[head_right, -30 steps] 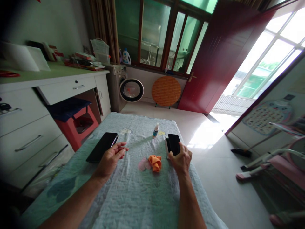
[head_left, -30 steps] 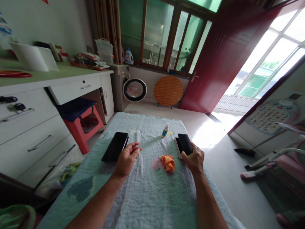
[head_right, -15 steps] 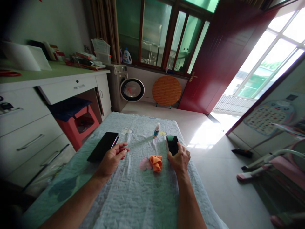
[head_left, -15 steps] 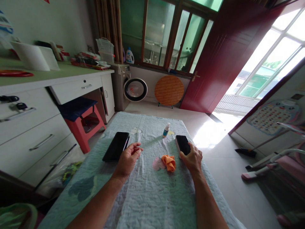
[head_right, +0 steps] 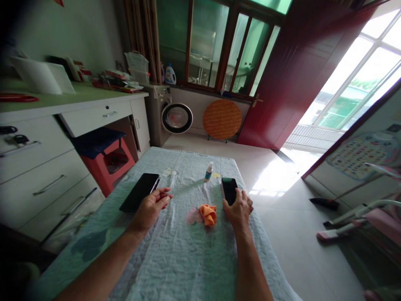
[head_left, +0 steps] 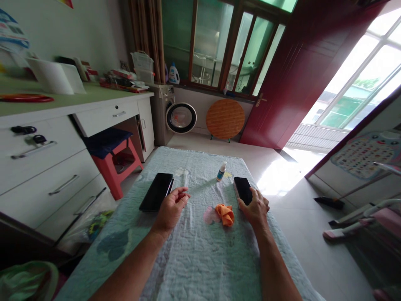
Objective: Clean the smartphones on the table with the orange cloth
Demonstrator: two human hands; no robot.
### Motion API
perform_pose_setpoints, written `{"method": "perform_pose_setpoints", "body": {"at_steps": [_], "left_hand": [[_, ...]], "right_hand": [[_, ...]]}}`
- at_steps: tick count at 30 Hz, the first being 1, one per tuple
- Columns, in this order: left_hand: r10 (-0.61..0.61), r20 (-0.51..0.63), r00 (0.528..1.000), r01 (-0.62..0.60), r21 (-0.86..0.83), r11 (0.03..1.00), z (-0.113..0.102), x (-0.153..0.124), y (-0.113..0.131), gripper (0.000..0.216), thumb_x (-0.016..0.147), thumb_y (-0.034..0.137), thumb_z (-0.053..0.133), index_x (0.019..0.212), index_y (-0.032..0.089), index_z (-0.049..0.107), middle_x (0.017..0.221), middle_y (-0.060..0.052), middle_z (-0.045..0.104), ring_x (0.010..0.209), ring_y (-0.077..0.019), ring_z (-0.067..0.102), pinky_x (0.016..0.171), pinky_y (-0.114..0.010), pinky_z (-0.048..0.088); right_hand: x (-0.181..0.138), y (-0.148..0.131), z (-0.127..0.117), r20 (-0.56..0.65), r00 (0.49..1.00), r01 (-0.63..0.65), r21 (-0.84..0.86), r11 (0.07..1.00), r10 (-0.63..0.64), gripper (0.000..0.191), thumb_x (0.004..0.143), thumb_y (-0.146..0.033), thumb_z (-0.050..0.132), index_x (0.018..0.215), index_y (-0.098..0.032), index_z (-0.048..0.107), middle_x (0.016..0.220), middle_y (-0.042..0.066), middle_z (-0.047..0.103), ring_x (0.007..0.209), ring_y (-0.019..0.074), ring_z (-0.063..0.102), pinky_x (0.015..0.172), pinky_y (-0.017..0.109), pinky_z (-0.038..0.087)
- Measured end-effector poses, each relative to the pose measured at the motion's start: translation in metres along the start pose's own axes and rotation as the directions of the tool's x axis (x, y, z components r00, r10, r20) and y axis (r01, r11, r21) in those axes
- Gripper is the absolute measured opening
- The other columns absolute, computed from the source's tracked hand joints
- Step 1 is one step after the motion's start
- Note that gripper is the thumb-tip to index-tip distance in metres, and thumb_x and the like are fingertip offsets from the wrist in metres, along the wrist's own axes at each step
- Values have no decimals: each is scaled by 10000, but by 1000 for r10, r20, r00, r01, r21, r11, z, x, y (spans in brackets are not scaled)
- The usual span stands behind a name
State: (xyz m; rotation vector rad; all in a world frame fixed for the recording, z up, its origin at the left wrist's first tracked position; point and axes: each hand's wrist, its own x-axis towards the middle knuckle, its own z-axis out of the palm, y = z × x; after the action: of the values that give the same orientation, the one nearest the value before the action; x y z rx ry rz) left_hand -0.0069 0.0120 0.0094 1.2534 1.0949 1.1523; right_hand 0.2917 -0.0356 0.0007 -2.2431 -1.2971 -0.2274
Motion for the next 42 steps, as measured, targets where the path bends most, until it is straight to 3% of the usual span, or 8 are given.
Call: {"method": "perform_pose_setpoints", "body": {"at_steps": [5, 9, 13, 17, 22, 27, 37, 42], "left_hand": [[175, -23, 984, -165, 237, 958, -4, -2, 6, 357, 810, 345, 543, 1107, 154, 592, 938, -74, 680, 832, -202, 638, 772, -327, 499], [515, -29, 857, -335, 728, 598, -15, -3, 21, 291, 830, 234, 489, 1086, 172, 614, 1089, -103, 655, 1055, -271, 572, 979, -431, 397], [545, -133, 828, -55, 948, 315, -30, 2, 25, 373, 819, 242, 538, 1179, 154, 574, 1271, -153, 563, 1171, -339, 489, 1034, -521, 294], [426, -228, 876, 158, 968, 193, -41, 9, 18, 490, 806, 367, 574, 1236, 135, 533, 1270, -191, 550, 1142, -374, 500, 991, -550, 308], [289, -233, 928, 198, 969, 147, -45, 10, 17, 552, 790, 416, 557, 1256, 124, 510, 1101, -160, 618, 981, -327, 583, 864, -429, 418], [265, -232, 936, 203, 970, 134, -46, 12, 18, 561, 772, 411, 558, 1249, 119, 513, 1057, -153, 627, 986, -330, 576, 824, -395, 437], [360, -260, 896, 188, 957, 223, -54, 18, 12, 596, 707, 349, 590, 1245, 110, 495, 1028, -148, 627, 991, -332, 563, 884, -417, 405], [498, -153, 854, 19, 964, 264, -41, 10, 24, 567, 752, 294, 567, 1284, 135, 453, 1165, -155, 581, 1111, -333, 513, 972, -438, 364]], "right_hand": [[-12, -25, -11, -275, 927, 321, 232, 918, -254, 391, 817, -386, 542, 1132, -161, 600, 1203, 137, 561, 1132, 293, 476, 971, 466, 384], [-32, -48, -11, -55, 881, 463, 311, 830, -470, 317, 833, -337, 547, 1105, -190, 618, 1159, 107, 556, 1059, 253, 493, 941, 424, 418], [-44, -55, -3, 132, 840, 473, 296, 830, -526, 380, 820, -275, 531, 1187, -204, 601, 1222, 103, 518, 1088, 258, 462, 974, 443, 390], [-46, -53, 1, 191, 829, 471, 269, 840, -526, 434, 750, -197, 534, 1178, -198, 605, 1198, 99, 525, 1085, 256, 461, 975, 430, 384], [-45, -55, 1, 267, 815, 458, 248, 854, -515, 400, 726, -162, 525, 1110, -185, 632, 1086, 96, 573, 1002, 238, 503, 921, 377, 417], [-45, -55, 2, 292, 809, 446, 261, 856, -510, 370, 740, -171, 528, 1095, -181, 634, 1048, 94, 587, 971, 224, 527, 896, 345, 428], [-45, -51, 3, 280, 833, 422, 234, 876, -477, 381, 714, -172, 527, 1089, -180, 589, 1016, 90, 587, 952, 230, 524, 870, 363, 434], [-45, -49, 9, 208, 854, 395, 340, 854, -477, 323, 743, -131, 479, 1056, -181, 541, 988, 86, 607, 953, 222, 561, 843, 347, 457]]}}
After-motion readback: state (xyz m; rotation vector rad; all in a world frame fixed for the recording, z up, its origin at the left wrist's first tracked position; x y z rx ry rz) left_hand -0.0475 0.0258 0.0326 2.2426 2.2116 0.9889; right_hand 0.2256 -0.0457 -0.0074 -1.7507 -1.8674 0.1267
